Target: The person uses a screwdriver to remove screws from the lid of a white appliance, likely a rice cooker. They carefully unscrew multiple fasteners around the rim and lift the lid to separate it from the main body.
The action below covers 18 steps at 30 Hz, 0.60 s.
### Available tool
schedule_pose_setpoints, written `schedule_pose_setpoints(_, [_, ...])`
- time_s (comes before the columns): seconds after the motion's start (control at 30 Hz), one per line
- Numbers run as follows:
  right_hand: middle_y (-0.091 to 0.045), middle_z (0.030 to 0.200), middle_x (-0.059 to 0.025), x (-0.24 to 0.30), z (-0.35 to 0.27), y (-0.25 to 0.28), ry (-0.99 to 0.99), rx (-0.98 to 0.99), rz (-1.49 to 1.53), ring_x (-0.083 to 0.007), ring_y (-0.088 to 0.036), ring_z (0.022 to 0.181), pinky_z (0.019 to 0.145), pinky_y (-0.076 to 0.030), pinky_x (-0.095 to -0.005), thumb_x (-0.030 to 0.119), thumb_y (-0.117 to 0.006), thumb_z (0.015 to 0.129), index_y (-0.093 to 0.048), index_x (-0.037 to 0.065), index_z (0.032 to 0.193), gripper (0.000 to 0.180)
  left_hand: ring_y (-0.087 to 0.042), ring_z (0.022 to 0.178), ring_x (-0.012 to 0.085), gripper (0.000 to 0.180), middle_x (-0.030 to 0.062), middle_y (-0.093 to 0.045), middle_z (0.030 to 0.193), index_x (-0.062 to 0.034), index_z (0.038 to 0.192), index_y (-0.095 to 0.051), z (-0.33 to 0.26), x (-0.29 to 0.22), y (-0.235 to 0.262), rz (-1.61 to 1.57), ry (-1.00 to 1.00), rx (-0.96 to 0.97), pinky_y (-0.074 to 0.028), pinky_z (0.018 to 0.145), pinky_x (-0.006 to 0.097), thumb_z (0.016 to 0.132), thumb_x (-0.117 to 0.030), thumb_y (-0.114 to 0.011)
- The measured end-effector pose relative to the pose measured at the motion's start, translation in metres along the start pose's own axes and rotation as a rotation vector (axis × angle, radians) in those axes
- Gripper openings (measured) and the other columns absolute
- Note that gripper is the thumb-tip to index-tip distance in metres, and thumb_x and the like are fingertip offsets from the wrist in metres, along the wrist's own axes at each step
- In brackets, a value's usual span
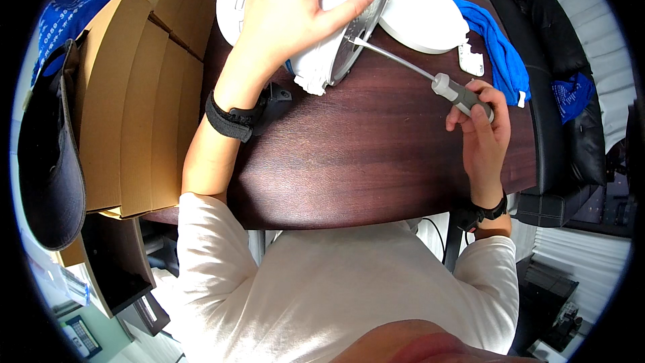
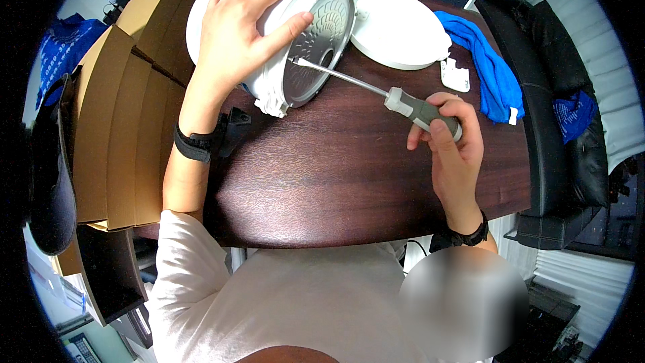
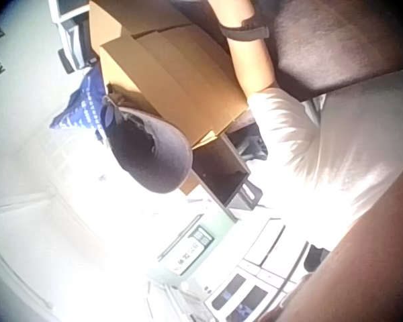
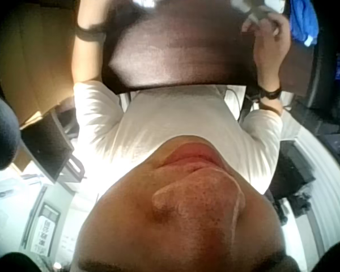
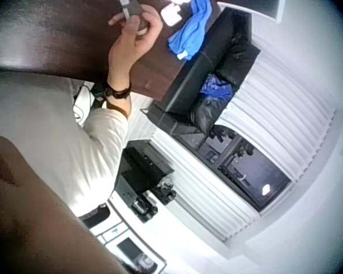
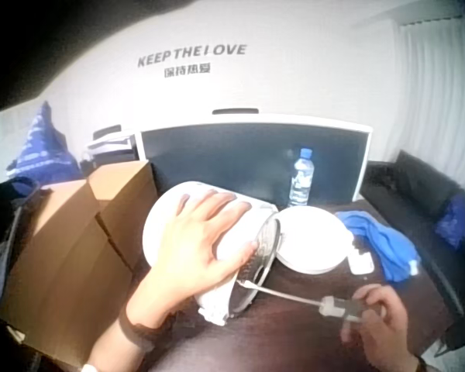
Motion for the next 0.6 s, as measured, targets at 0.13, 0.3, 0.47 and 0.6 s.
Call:
schedule_pose_setpoints(0.13, [-0.049, 0.112, -0.0129, -0.002, -0.001, 0.002, 0.008, -0.015, -0.002, -0.0200, -0.059, 0.075, 0.064, -0.050, -0.0313, 0.008, -0.045, 0.094, -0.045, 0.005, 0.104, 0.010, -0.053, 0.108, 0.0351, 0.048, 0.0176, -0.057, 0.114, -0.0039, 0.110, -0.060, 0.001, -0.001, 0.002, -0.009, 0.030, 0.024, -0.037, 0.092, 0.052, 0.076, -0.039, -0.062])
schedule_pose_setpoints(0.3, [-0.049, 0.112, -0.0129, -0.002, -0.001, 0.003, -0.030, -0.034, 0.040, -0.0206, -0.059, 0.076, 0.065, -0.051, -0.0326, 0.004, -0.043, 0.092, -0.045, 0.005, 0.101, 0.009, -0.053, 0.108, 0.0355, 0.049, 0.0179, -0.057, 0.114, -0.0040, 0.110, -0.060, 0.001, -0.002, 0.003, 0.013, 0.022, 0.021, -0.037, 0.093, 0.053, 0.076, -0.039, -0.062])
schedule_pose_setpoints(0.47, [-0.050, 0.110, -0.0120, -0.001, -0.004, 0.019, -0.046, -0.101, 0.012, -0.0193, -0.059, 0.076, 0.065, -0.050, -0.0328, 0.003, -0.045, 0.092, -0.046, 0.005, 0.100, 0.008, -0.053, 0.109, 0.0351, 0.049, 0.0177, -0.057, 0.114, -0.0042, 0.111, -0.060, 0.002, -0.002, -0.001, 0.013, 0.011, 0.011, -0.037, 0.094, 0.054, 0.076, -0.039, -0.062])
schedule_pose_setpoints(0.6, [-0.051, 0.111, -0.0113, 0.007, -0.007, 0.066, -0.026, -0.255, -0.147, -0.0173, -0.057, 0.074, 0.065, -0.048, -0.0314, 0.003, -0.050, 0.090, -0.050, 0.004, 0.098, 0.008, -0.054, 0.107, 0.0325, 0.045, 0.0159, -0.058, 0.113, -0.0046, 0.107, -0.061, 0.001, -0.005, -0.001, 0.064, -0.026, -0.031, -0.037, 0.092, 0.052, 0.075, -0.035, -0.065])
Point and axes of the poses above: each hand's wrist, its own z-axis towards the middle knuckle, its own y-axis out of the back of the hand, x = y × z, the point moved 8 cm from there along z, towards the middle knuckle
